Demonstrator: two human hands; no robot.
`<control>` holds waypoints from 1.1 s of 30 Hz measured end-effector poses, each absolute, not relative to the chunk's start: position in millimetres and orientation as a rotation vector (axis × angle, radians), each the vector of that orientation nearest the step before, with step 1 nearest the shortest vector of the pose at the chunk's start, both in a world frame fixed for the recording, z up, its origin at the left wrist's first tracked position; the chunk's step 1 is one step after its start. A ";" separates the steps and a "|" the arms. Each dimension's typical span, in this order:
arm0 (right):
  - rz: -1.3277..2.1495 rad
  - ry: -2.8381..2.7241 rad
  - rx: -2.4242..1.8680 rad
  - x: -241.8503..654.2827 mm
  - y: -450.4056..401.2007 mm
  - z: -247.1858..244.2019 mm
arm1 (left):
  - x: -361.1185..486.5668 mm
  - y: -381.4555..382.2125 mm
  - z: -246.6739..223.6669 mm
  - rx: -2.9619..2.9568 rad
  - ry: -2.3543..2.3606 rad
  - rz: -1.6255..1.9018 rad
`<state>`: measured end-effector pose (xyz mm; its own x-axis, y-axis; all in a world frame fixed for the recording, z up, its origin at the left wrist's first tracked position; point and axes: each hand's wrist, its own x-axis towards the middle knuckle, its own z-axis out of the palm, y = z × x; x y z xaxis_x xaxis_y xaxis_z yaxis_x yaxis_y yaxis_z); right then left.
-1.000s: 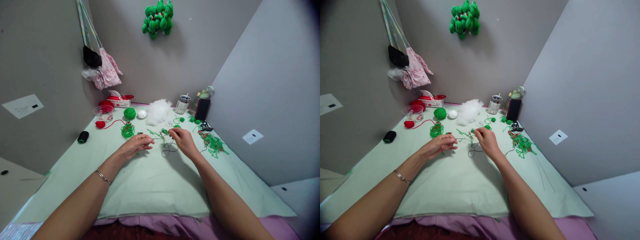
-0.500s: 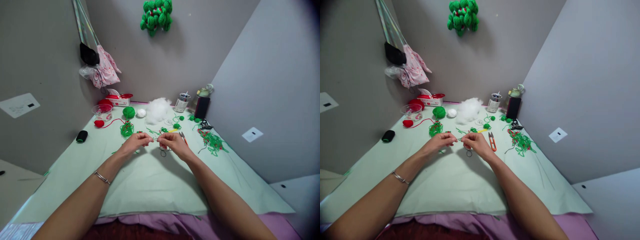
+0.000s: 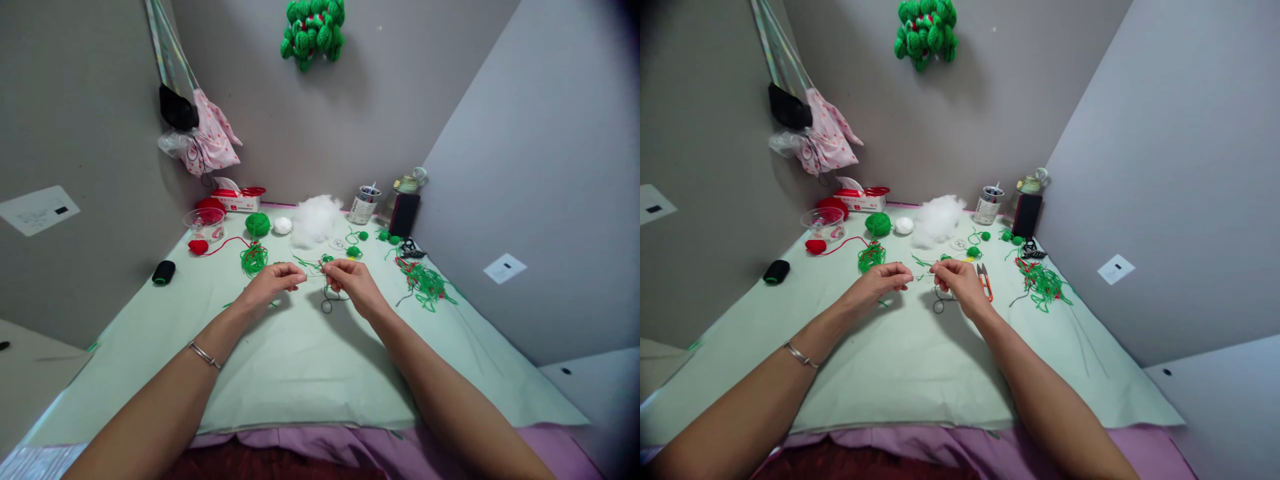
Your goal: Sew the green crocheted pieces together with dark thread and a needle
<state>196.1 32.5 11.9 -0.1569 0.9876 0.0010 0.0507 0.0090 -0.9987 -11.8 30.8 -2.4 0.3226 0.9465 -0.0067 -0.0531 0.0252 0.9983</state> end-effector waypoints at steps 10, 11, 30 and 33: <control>1.083 -1.634 -1.209 194.2 29.0 7.6 | -2.2 21.8 -11.4 1.696 0.989 1.268; 1.078 -1.644 -1.213 194.2 29.2 7.3 | -1.5 19.7 -10.8 1.743 0.989 1.301; 1.012 -1.690 -1.202 198.7 27.5 10.5 | 3.3 13.5 -10.8 1.968 0.986 1.335; 1.389 -1.737 -1.033 193.4 22.7 10.7 | 5.2 11.5 -11.2 2.028 0.964 1.340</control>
<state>193.4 22.7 10.7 -0.4573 0.8889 0.0274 0.1685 0.1169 -0.9787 5.2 11.5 -11.2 0.2568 0.7908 0.5556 0.2754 -0.6109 0.7423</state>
